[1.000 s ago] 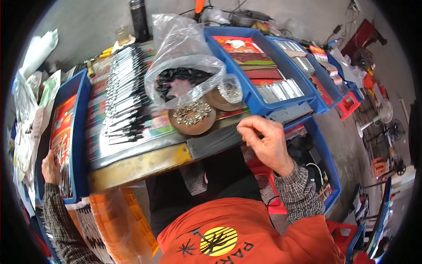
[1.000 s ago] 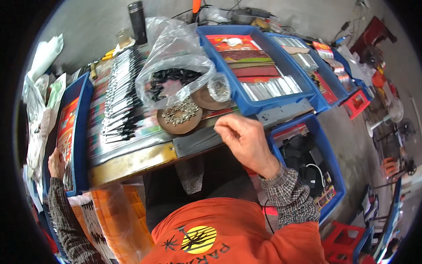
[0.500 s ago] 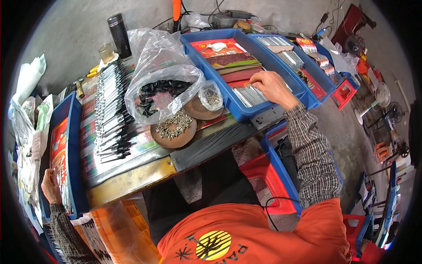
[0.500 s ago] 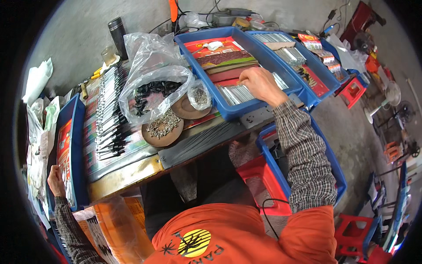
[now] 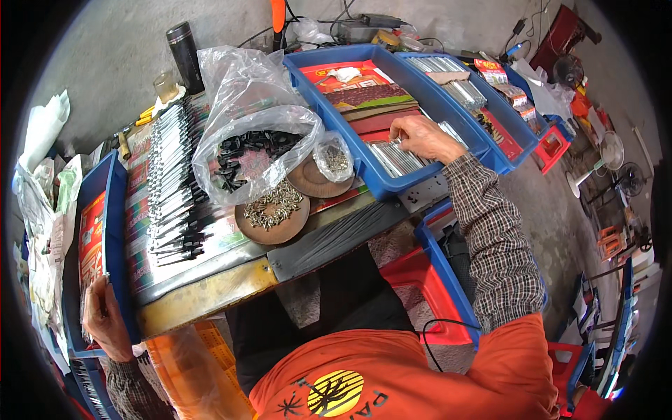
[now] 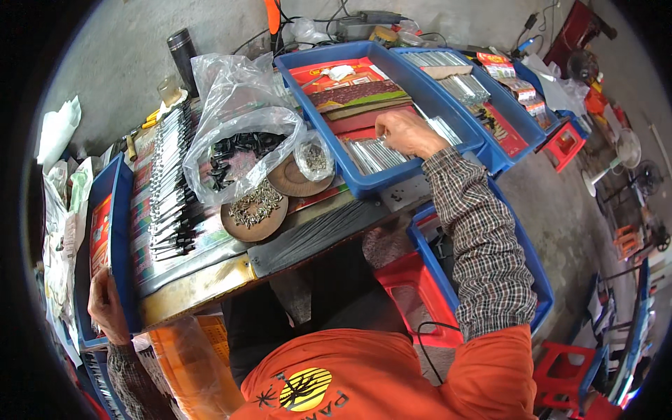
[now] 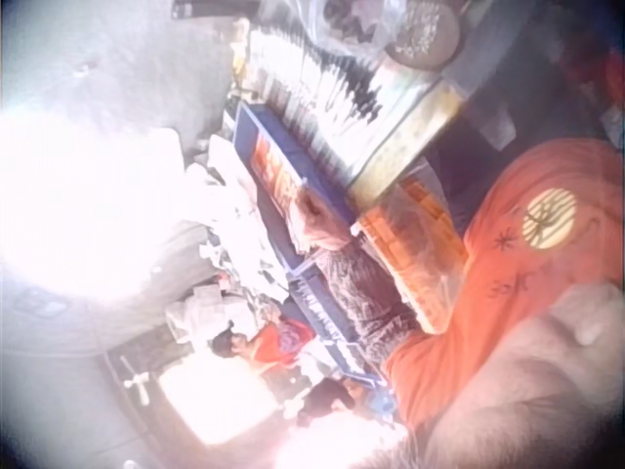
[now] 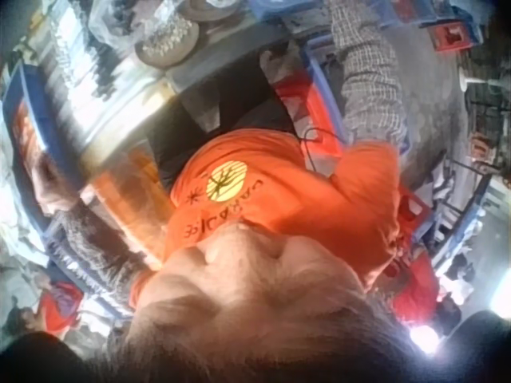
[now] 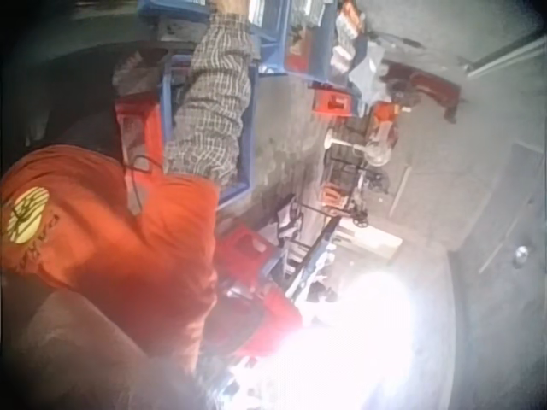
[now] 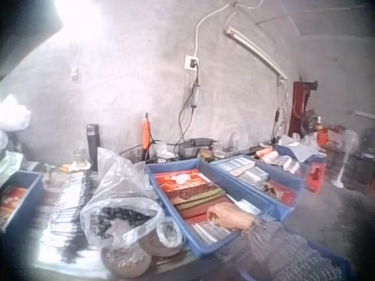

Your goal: The person assembles components by fitting small plastic caps onto metal strips by hand and arranges the assembled pieces into rows on the table.

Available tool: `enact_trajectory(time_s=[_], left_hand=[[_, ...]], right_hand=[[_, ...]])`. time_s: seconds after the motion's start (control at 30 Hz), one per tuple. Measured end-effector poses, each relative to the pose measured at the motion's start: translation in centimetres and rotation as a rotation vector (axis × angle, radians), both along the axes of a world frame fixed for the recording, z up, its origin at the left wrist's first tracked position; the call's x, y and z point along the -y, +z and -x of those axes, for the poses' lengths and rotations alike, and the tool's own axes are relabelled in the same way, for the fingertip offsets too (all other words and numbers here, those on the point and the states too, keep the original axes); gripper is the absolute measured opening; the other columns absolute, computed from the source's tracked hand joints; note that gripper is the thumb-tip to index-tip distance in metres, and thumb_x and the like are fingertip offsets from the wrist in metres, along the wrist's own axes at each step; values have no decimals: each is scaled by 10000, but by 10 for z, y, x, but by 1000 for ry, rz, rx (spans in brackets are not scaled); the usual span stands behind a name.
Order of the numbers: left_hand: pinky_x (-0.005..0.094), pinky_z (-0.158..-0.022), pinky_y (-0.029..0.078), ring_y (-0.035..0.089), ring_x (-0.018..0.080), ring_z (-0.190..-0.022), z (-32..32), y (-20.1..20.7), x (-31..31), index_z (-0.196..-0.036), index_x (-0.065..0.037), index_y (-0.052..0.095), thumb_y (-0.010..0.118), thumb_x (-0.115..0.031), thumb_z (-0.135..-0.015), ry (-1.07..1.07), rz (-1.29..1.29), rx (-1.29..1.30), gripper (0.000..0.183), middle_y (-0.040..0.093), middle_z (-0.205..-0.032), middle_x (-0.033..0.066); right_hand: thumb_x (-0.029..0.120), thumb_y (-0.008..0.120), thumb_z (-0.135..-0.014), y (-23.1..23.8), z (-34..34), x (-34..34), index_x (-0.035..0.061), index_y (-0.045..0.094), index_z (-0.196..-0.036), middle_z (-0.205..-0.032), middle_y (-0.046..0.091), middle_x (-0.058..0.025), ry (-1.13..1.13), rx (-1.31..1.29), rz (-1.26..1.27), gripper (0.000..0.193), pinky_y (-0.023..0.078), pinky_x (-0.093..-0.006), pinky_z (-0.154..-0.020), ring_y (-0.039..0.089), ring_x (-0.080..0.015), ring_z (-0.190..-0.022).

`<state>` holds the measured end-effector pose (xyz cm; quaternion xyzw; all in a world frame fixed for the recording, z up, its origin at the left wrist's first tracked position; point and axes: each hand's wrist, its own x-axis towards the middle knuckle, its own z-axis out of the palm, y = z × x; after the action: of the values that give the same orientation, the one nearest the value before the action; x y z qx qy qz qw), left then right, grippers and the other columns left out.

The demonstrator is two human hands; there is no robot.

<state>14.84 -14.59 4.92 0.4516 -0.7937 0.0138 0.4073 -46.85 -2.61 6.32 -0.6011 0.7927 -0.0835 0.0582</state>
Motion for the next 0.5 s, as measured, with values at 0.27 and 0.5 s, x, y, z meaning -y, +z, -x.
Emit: enact_trajectory(time_s=[0.27, 0.5], left_hand=[[219, -716, 446, 554, 120, -766, 55, 3, -48, -966, 39, 612, 554, 68, -896, -169, -209, -153, 95, 597, -854, 56], [220, -582, 374, 457, 81, -671, 85, 5, -78, -926, 30, 595, 547, 95, -859, -290, -416, -320, 105, 520, -815, 37]], right_hand=[[73, 691, -695, 2, -2, -6, -4, 635, -792, -814, 653, -176, -38, 45, 143, 136, 493, -392, -725, 646, -319, -824], [140, 691, -684, 11, -5, -20, -3, 617, -700, -660, 598, -166, -90, -50, 59, 163, 463, -424, -627, 615, -318, -671]])
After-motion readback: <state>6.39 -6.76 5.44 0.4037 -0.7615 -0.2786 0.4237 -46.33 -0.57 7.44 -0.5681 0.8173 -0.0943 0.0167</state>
